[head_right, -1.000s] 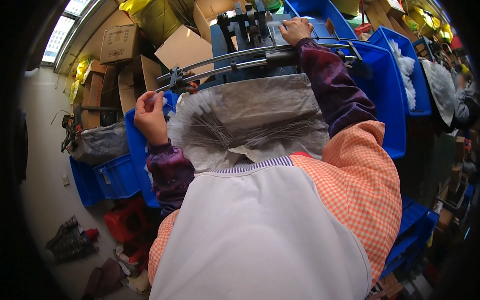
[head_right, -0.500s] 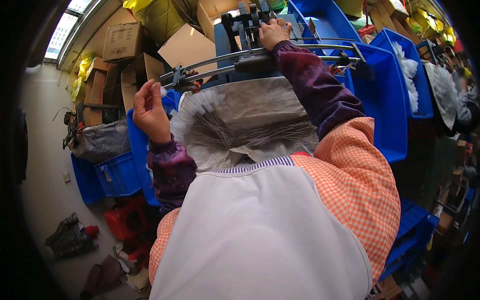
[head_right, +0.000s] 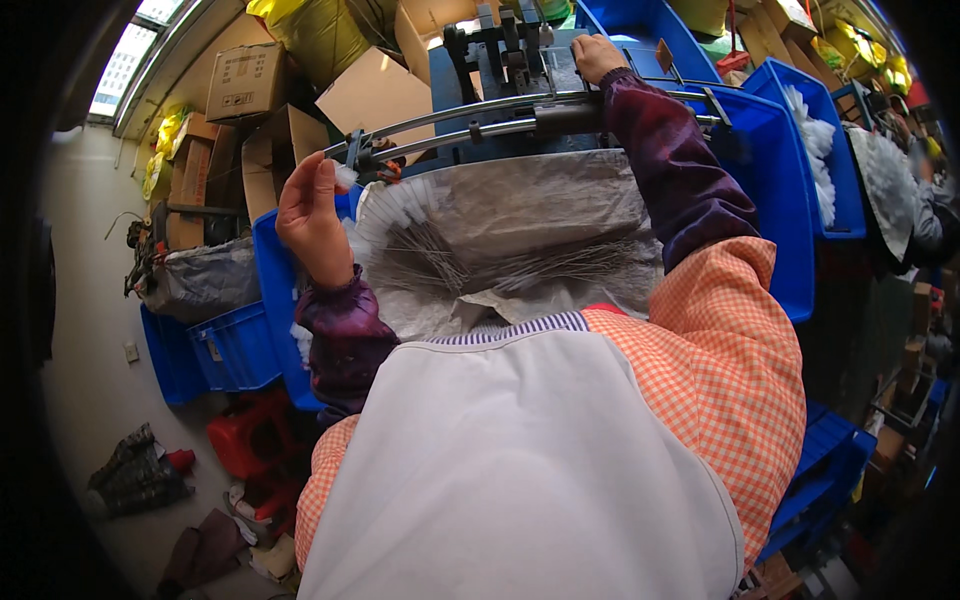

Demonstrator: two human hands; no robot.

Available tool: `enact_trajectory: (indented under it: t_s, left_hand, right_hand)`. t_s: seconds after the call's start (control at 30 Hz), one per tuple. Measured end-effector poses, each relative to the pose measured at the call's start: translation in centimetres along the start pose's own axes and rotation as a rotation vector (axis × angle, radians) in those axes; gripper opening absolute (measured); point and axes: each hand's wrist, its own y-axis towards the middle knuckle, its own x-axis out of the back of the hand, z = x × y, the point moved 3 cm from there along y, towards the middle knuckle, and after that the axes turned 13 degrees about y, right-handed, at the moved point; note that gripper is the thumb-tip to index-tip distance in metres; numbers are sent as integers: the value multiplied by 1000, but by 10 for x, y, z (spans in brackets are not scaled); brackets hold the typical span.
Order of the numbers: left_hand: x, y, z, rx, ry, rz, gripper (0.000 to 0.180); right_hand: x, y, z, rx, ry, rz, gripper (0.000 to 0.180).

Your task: The person assembles or processes small white textile components using an industrial machine.

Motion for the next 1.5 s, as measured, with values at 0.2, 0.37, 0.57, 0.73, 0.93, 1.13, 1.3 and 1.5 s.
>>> enact_trajectory:
  t_s: [0.2,0.37,0.57,0.73,0.93,1.13,1.3,1.5]
  left_hand:
    - [-27,-9,-2,25,-132,183,17]
    - [-52,-15,-2,117,-226,377,14]
    - [-100,-33,4,134,-271,562,17]
    - [-72,-24,41,113,58,509,33]
    - [-16,-30,104,-157,1340,315,27]
    - [-3,-21,126,-17,946,365,10]
    - [5,-3,93,113,592,233,10]
    - [15,9,57,67,494,147,7]
  right_hand:
    - [45,-18,31,-131,-214,17,21]
    - [76,-77,96,-76,253,692,22]
    - [40,-134,152,37,1049,724,28]
    - [25,-72,90,134,709,105,21]
    - [3,-13,37,151,-121,-198,19]
    - [-8,-2,34,66,-158,-94,18]
    - [-8,-3,30,82,-167,-124,18]
    - [-9,1,23,105,-108,-119,19]
